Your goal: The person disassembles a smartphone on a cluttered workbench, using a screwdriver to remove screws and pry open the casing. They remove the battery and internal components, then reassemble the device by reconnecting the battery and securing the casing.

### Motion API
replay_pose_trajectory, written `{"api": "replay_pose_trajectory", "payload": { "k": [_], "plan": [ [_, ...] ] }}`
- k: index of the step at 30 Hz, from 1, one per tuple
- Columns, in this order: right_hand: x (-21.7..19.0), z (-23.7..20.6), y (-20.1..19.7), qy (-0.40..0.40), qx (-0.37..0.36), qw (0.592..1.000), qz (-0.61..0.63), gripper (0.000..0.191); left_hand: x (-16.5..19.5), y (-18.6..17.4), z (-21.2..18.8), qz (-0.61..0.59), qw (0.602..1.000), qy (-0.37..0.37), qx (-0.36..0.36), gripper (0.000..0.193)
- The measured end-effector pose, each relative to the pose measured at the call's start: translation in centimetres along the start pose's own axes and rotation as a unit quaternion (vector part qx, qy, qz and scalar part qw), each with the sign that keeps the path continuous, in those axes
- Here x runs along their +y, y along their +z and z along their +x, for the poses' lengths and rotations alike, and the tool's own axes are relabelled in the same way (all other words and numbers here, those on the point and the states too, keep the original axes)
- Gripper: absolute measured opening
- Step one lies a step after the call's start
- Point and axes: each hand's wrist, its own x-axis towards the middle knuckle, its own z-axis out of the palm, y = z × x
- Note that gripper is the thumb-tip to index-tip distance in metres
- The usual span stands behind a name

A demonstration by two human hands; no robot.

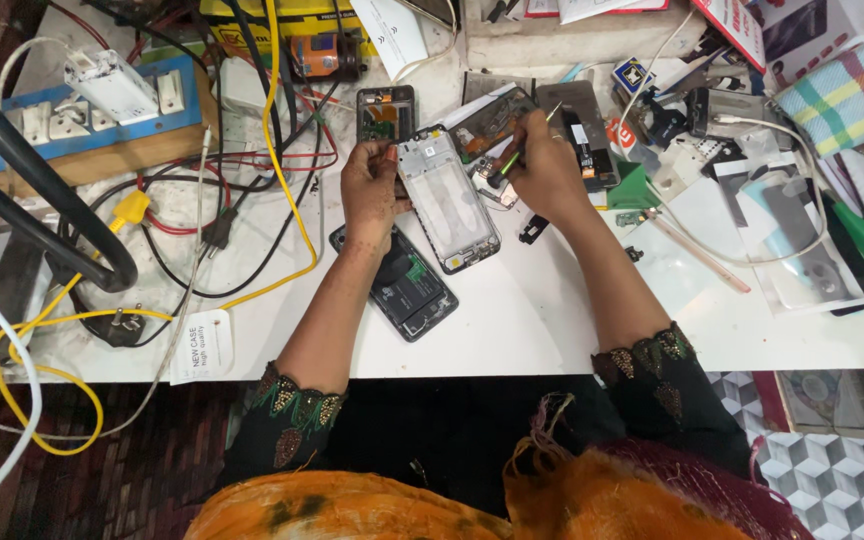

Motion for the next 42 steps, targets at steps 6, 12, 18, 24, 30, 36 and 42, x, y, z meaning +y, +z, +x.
{"api": "replay_pose_trajectory", "payload": {
  "k": [6,12,18,24,30,36,42],
  "plan": [
    [0.0,-0.1,-0.5,0.043,-0.023,0.993,0.105,0.040,0.4,0.1,-0.3,-0.019,1.000,-0.011,-0.012,0.013],
    [0.2,-0.2,-1.3,0.049,-0.043,0.977,0.203,0.042,0.1,0.1,0.0,-0.009,1.000,0.000,-0.016,0.015],
    [0.8,-0.5,-1.6,0.058,-0.052,0.972,0.223,0.043,0.0,0.5,0.0,0.040,0.999,-0.014,-0.028,0.017],
    [1.7,-0.5,-2.9,0.095,-0.058,0.935,0.338,0.042,0.1,0.8,-0.3,0.078,0.994,-0.030,-0.068,0.015],
    [1.5,-1.6,-5.6,0.156,-0.079,0.931,0.320,0.039,-0.7,0.9,-0.1,0.096,0.992,0.060,-0.051,0.014],
    [0.3,-1.3,-4.9,0.178,-0.100,0.933,0.297,0.039,-0.7,0.4,0.1,0.164,0.975,0.152,-0.017,0.014],
    [-0.7,-1.6,-2.9,0.133,-0.111,0.941,0.291,0.037,0.1,-0.2,0.3,0.189,0.957,0.219,0.019,0.012]
  ]
}}
